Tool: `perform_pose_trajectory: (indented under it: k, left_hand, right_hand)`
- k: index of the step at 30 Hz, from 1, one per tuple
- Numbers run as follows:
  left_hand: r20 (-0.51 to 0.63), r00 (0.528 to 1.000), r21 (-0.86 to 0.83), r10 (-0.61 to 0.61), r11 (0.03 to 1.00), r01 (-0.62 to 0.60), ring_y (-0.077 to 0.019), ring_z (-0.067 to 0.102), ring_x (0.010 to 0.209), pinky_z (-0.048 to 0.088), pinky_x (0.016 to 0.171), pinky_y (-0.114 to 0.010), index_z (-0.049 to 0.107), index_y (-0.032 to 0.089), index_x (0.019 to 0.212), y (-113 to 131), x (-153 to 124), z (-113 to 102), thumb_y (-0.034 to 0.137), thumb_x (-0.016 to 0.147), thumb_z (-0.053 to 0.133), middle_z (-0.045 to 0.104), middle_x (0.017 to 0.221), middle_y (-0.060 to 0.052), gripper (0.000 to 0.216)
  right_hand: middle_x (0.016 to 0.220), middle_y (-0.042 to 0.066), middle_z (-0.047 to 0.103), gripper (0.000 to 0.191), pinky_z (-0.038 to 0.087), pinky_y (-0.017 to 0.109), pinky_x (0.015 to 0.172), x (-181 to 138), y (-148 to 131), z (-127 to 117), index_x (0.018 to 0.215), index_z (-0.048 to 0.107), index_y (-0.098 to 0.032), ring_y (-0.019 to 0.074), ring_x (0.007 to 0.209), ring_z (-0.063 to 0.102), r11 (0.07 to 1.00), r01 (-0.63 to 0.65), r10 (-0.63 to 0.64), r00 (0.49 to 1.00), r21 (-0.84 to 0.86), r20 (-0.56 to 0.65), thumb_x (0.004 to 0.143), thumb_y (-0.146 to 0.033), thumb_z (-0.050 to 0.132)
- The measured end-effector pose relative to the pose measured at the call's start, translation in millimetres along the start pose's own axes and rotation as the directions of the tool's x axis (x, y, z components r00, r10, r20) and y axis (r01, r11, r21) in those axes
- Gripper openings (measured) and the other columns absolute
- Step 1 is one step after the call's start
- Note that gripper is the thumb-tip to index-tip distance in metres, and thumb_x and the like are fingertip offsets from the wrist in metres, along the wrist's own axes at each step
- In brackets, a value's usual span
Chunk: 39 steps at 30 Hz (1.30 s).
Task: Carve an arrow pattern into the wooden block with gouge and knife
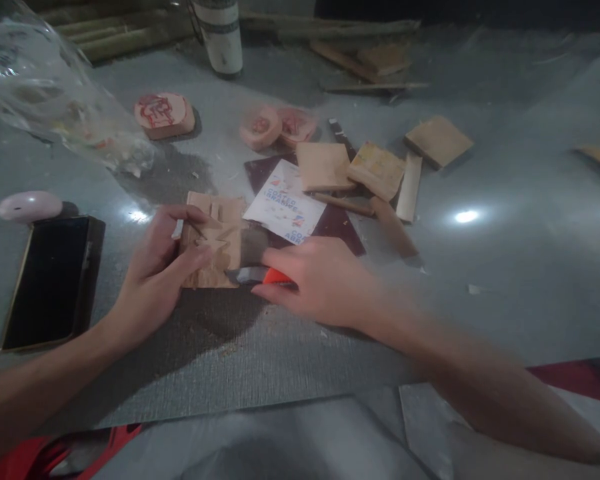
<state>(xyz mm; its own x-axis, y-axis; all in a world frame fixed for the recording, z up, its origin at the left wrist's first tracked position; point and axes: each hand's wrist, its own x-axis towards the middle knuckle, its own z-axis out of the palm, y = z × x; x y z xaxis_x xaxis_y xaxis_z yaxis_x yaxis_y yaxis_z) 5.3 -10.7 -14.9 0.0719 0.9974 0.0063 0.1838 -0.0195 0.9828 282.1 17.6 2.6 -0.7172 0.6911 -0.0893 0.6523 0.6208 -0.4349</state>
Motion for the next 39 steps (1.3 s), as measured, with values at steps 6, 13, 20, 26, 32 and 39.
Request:
perform_pose_trajectory:
  k: [6, 13, 20, 26, 32, 39]
  left_hand:
    - [0.002, 1.000, 0.007, 0.002, 1.000, -0.002, -0.0107, 0.051, 0.069, 0.043, 0.056, -0.026, 0.062, 0.027, 0.124, 1.9, -0.9, -0.2, 0.029, 0.104, 0.073, 0.061, 0.101, 0.002, 0.024]
    - [0.004, 1.000, 0.030, 0.012, 0.999, -0.012, -0.0099, 0.051, 0.068, 0.043, 0.055, -0.025, 0.061, 0.027, 0.122, 2.9, 0.8, 0.3, 0.026, 0.101, 0.072, 0.062, 0.102, 0.002, 0.024]
    - [-0.002, 1.000, 0.056, 0.019, 0.998, -0.019, -0.0112, 0.049, 0.067, 0.043, 0.055, -0.026, 0.062, 0.028, 0.124, 1.0, -0.7, 0.1, 0.029, 0.102, 0.072, 0.057, 0.094, 0.004, 0.025]
    - [0.007, 1.000, 0.078, 0.015, 0.997, -0.015, -0.0111, 0.049, 0.067, 0.043, 0.055, -0.025, 0.061, 0.029, 0.125, 0.5, -0.3, -0.6, 0.030, 0.102, 0.072, 0.057, 0.093, 0.004, 0.026]
    - [0.002, 1.000, 0.068, 0.017, 0.998, -0.017, -0.0119, 0.050, 0.069, 0.044, 0.057, -0.026, 0.062, 0.028, 0.124, 1.0, -0.1, -0.7, 0.030, 0.102, 0.073, 0.057, 0.093, 0.004, 0.025]
    - [0.028, 1.000, 0.041, 0.001, 0.999, -0.003, -0.0124, 0.050, 0.068, 0.044, 0.057, -0.027, 0.062, 0.029, 0.125, 0.5, -0.3, -0.8, 0.030, 0.103, 0.075, 0.055, 0.090, 0.005, 0.026]
  right_hand:
    - [0.084, 0.000, 0.071, 0.035, 0.033, 0.037, 0.074, -0.2, 0.6, 0.8, 0.096, 0.068, -0.024, 0.0214, 0.078, 0.063, 1.000, 0.011, -0.011, 1.000, 0.009, -0.010, 0.118, -0.052, 0.068]
    - [0.084, 0.001, 0.072, 0.035, 0.033, 0.036, 0.073, -0.2, 1.2, 1.8, 0.098, 0.069, -0.024, 0.0216, 0.078, 0.063, 1.000, 0.011, -0.011, 1.000, -0.004, -0.017, 0.118, -0.054, 0.068]
    - [0.083, 0.001, 0.072, 0.034, 0.033, 0.036, 0.073, 0.3, -0.1, 0.6, 0.097, 0.068, -0.024, 0.0212, 0.077, 0.063, 1.000, 0.007, -0.007, 1.000, -0.007, -0.006, 0.118, -0.052, 0.069]
    - [0.083, 0.001, 0.073, 0.033, 0.034, 0.036, 0.073, 0.2, -0.8, 0.5, 0.098, 0.069, -0.024, 0.0210, 0.077, 0.063, 1.000, 0.014, -0.014, 1.000, -0.011, -0.015, 0.118, -0.050, 0.069]
    - [0.084, 0.001, 0.074, 0.034, 0.034, 0.037, 0.073, 0.8, -0.7, -0.9, 0.098, 0.069, -0.024, 0.0212, 0.077, 0.062, 1.000, 0.002, -0.002, 1.000, -0.003, 0.006, 0.118, -0.052, 0.067]
    - [0.087, 0.002, 0.076, 0.035, 0.034, 0.038, 0.073, 0.5, -0.2, 0.5, 0.099, 0.070, -0.025, 0.0224, 0.079, 0.064, 1.000, -0.018, 0.018, 1.000, -0.015, 0.018, 0.118, -0.054, 0.067]
